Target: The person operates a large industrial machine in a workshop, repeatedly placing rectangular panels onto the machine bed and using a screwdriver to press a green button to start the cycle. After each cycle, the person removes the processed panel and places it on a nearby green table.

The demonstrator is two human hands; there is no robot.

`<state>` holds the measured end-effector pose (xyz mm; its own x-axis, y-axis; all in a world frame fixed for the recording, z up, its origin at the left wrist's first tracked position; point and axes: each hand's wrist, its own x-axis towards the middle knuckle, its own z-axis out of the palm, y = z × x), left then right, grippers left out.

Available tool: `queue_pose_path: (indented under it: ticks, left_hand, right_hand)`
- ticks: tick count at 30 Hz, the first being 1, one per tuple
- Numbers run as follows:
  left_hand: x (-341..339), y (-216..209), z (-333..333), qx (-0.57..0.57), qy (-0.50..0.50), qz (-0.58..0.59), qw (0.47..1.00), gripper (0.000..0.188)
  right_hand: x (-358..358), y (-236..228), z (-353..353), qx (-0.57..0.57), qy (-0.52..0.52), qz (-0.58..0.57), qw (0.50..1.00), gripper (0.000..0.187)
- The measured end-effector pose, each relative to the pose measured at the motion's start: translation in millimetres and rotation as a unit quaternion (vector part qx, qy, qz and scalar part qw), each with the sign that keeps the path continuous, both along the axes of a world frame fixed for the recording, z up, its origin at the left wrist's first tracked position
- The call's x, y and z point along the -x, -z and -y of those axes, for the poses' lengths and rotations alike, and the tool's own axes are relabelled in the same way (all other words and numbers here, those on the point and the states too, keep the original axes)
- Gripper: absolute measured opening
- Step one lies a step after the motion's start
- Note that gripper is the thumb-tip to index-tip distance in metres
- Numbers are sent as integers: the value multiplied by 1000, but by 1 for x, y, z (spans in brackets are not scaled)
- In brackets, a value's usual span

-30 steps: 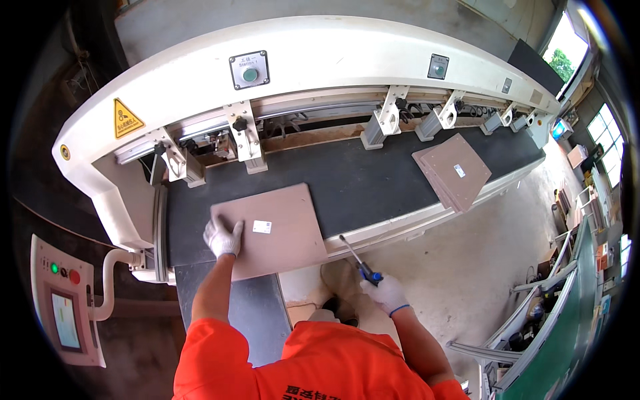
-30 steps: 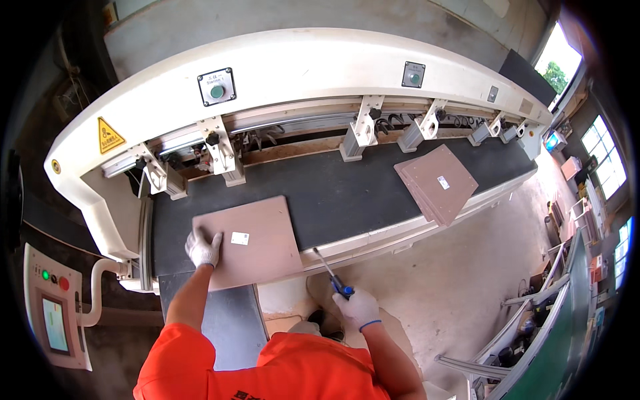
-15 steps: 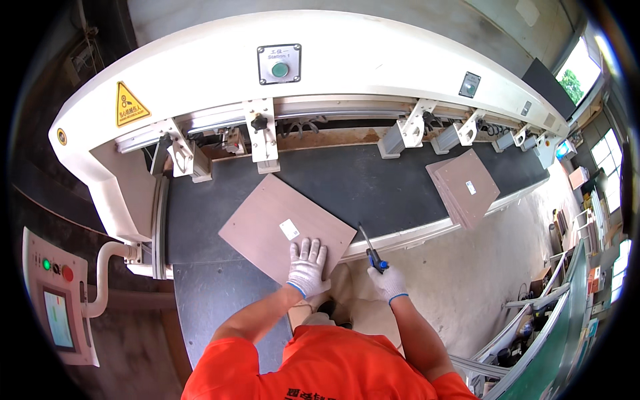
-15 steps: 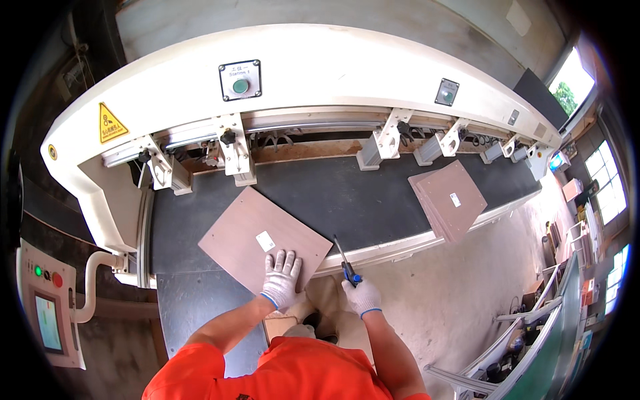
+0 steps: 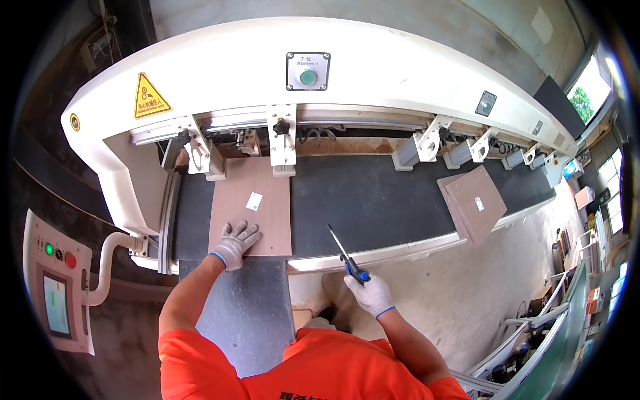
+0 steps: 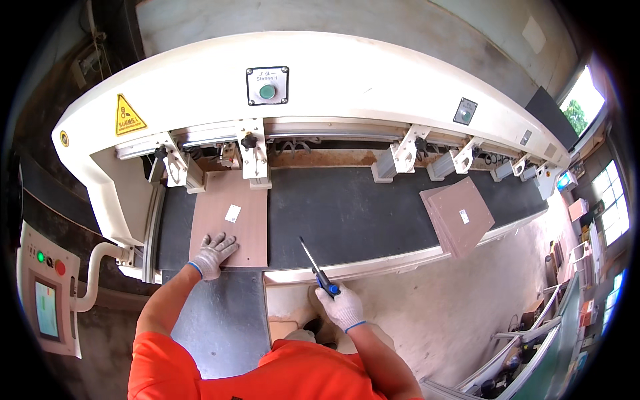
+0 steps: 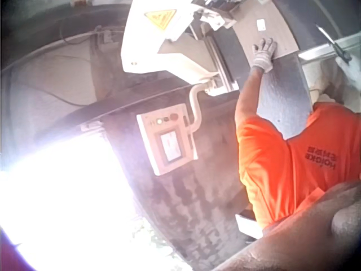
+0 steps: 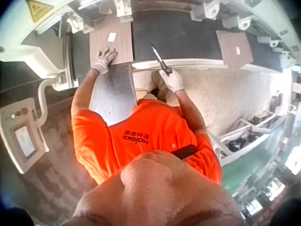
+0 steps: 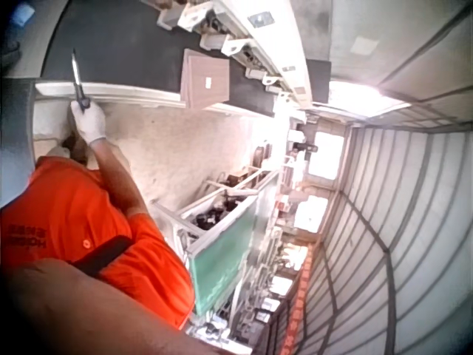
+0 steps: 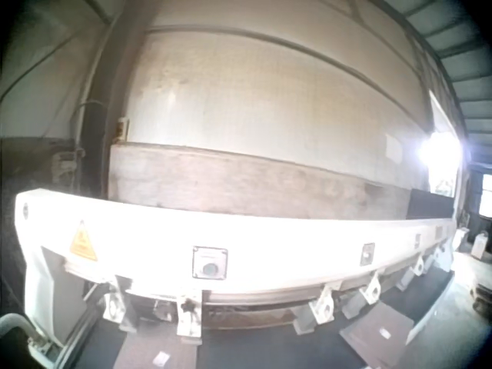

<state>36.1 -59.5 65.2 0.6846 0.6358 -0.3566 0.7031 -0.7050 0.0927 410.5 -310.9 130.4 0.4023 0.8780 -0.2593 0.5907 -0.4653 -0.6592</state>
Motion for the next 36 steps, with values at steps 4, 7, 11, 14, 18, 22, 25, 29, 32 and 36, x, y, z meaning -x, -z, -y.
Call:
queue_pose_path:
  ticks: [4, 7, 11, 14, 18, 22, 25, 29, 32, 36]
  left_hand:
    - [-2, 0, -3, -24, -14, 35, 999, 93]
    - [-23, -8, -2, -29, -43, 62, 997, 88]
    - [-30, 11, -1, -80, -74, 60, 992, 87]
    - [-38, 6, -1, -74, -80, 61, 992, 84]
    - [-41, 5, 1, -74, -85, 77, 991, 82]
    - [-39, 4, 4, -70, -94, 70, 991, 81]
    - [-42, 6, 4, -76, -95, 70, 990, 82]
    - [-41, 6, 2, -58, -87, 76, 992, 83]
    - [-39, 12, -1, -56, -83, 79, 992, 86]
    - [-41, 9, 6, -55, -105, 55, 991, 91]
  right_hand:
    - [8, -67, -33, -117, -19, -5, 993, 46]
    - [14, -115, -69, -217, -38, 37, 975, 42]
    - [37, -184, -121, -272, -70, 108, 954, 44]
    - [41, -209, -144, -277, -58, 156, 946, 41]
    - [33, -213, -176, -251, -47, 204, 945, 39]
    - [38, -227, -141, -260, -59, 192, 945, 41]
    - [32, -198, -90, -236, -74, 162, 955, 43]
    - [23, -144, -3, 10, -166, 84, 982, 43]
    - [5, -67, 72, 101, -165, 37, 980, 46]
    - [-52, 25, 165, 70, 261, -112, 956, 45]
